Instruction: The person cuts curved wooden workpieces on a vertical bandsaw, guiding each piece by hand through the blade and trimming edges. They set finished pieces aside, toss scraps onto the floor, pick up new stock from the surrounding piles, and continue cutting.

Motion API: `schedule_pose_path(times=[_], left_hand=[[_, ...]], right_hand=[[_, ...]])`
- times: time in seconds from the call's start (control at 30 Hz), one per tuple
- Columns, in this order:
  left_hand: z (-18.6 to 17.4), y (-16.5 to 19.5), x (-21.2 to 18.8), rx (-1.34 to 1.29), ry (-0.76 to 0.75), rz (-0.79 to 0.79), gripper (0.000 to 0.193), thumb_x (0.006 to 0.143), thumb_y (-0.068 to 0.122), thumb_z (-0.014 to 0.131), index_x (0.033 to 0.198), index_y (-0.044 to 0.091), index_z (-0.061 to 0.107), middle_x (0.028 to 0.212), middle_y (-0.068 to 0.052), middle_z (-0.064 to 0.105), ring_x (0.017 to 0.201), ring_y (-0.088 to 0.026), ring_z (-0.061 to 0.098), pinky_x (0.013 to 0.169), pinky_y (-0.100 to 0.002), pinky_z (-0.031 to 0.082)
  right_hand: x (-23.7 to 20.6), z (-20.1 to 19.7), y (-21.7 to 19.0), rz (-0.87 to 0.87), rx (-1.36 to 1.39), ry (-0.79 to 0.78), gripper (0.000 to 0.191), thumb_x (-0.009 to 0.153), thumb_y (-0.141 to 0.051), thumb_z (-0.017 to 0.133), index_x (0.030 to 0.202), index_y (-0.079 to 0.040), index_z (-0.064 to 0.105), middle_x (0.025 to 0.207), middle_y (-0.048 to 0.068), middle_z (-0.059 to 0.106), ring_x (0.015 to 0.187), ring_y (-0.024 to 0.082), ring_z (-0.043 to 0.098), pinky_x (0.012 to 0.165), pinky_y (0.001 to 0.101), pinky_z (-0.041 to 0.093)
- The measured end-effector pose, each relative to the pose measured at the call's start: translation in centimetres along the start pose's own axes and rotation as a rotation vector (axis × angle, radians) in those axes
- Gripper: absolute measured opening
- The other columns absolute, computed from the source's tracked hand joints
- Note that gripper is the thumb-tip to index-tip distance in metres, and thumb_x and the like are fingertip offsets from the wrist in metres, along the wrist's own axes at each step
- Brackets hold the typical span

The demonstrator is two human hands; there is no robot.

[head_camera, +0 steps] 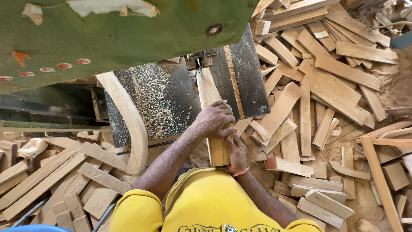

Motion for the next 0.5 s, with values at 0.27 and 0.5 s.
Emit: schedule_pose_path(times=[0.27,0.5], left_hand=[[3.2,-1.7,-2.5,0.014,0.549,0.045,0.034,0.103,0.046,0.066,0.11,0.014,0.074,0.126,-0.007,0.073,0.129,-0.022,0.063,0.12,-0.043,0.043],[6.1,0.7,-10.9,-0.144,0.773,-0.343,0.056,0.092,0.059,0.067,0.116,0.008,0.067,0.12,-0.012,0.07,0.12,-0.023,0.063,0.108,-0.046,0.049]], right_hand=[[0.5,0.8,-0.2,-0.028,0.037,-0.063,0.05,0.096,-0.025,0.069,0.141,-0.006,0.058,0.119,0.008,0.069,0.099,0.017,0.07,0.079,0.0349,0.062],[0.5,2.1,-1.0,-0.022,-0.055,0.026,0.047,0.098,-0.022,0.064,0.142,-0.007,0.058,0.121,0.012,0.071,0.1,0.02,0.071,0.082,0.0365,0.063]])
Point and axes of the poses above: each hand's wrist, its own x-axis towards the middle knuckle, its own z-axis out of the palm, y = z × x, the point moved 2 cm from there along x, towards the middle knuckle
